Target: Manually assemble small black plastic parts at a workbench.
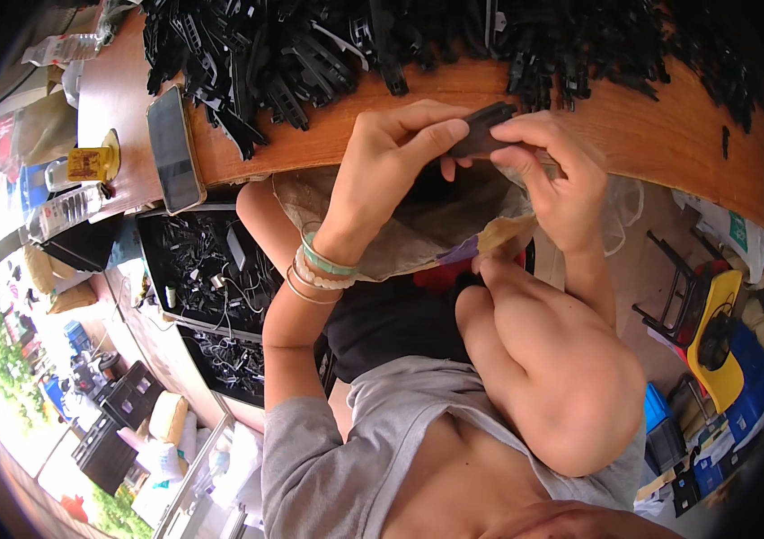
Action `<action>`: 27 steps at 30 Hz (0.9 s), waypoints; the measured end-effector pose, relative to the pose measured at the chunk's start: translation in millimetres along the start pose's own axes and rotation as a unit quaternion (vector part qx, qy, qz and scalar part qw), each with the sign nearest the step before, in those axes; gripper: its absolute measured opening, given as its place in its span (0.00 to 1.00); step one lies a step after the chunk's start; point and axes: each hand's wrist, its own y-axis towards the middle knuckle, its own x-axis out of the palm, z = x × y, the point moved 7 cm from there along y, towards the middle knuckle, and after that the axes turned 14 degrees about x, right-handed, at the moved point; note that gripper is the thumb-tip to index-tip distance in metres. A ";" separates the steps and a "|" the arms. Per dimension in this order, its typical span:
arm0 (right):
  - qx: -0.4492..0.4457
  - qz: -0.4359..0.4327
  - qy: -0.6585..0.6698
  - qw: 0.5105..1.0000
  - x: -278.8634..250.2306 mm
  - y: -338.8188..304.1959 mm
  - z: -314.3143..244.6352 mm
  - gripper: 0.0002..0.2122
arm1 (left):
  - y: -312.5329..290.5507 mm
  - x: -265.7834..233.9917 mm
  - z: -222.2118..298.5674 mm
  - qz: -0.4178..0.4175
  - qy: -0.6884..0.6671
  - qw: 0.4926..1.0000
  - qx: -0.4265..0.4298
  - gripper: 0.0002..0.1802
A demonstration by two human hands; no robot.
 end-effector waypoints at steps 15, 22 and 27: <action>-0.049 0.056 -0.092 0.993 -6.7 -0.3 -15.2 0.17 | -17.3 16.1 33.6 -0.064 0.364 0.897 0.242 0.18; -0.014 0.044 -0.010 0.999 -3.8 -9.4 -1.7 0.17 | -19.9 24.3 39.5 -0.084 0.384 0.872 0.292 0.18; 0.006 -0.003 -0.026 1.000 1.5 -8.0 -0.3 0.13 | -21.7 16.8 38.6 -0.083 0.390 0.886 0.238 0.16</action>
